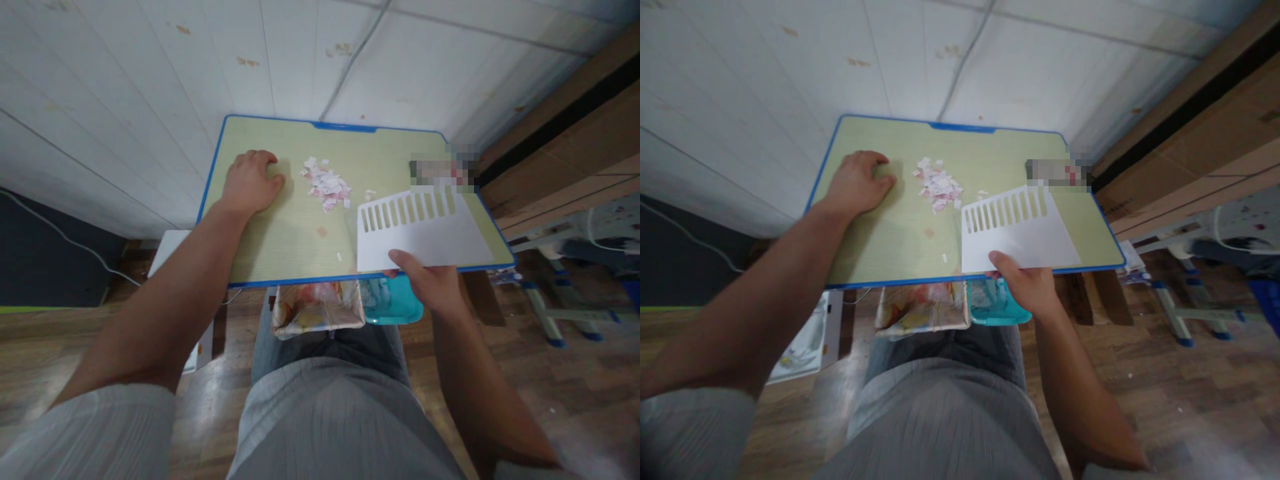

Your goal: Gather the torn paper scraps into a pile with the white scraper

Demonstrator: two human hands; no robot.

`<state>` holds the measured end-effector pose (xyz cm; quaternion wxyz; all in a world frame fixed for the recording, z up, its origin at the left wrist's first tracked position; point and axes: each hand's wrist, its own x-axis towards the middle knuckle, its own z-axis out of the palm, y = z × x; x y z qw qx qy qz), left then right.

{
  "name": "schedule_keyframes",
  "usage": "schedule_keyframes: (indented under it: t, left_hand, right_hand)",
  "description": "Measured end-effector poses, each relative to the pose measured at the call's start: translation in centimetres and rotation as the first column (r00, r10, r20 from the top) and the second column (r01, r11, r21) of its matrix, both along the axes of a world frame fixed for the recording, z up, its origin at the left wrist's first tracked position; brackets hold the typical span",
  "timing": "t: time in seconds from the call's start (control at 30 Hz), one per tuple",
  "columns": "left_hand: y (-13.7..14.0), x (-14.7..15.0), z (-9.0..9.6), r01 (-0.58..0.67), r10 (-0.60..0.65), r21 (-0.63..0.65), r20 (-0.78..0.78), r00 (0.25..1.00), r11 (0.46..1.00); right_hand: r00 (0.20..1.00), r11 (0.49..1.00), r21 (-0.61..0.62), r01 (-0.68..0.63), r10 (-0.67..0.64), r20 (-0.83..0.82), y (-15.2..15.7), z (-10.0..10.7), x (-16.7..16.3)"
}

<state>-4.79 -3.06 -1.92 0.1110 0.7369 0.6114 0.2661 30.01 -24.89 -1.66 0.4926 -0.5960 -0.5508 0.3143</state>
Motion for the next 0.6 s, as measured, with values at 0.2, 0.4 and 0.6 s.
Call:
schedule_keyframes:
  t: [0.2, 0.4, 0.6]
  left_hand:
    - [-0.13, -0.06, 0.17, 0.018, -0.018, -0.008, 0.022, 1.000, 1.000]
    - [-0.08, -0.01, 0.23, 0.010, -0.010, -0.013, 0.008, 1.000, 1.000]
    - [-0.15, 0.14, 0.32, 0.004, -0.004, -0.025, -0.017, 1.000, 1.000]
  right_hand:
    - [0.996, 0.998, 0.000, -0.068, 0.067, -0.056, -0.32, 0.78, -1.11]
    - [0.983, 0.981, 0.054, 0.185, -0.186, 0.002, -0.04, 0.34, -0.43]
    - [0.993, 0.993, 0.071, 0.094, -0.098, 0.068, -0.68, -0.09, -0.67]
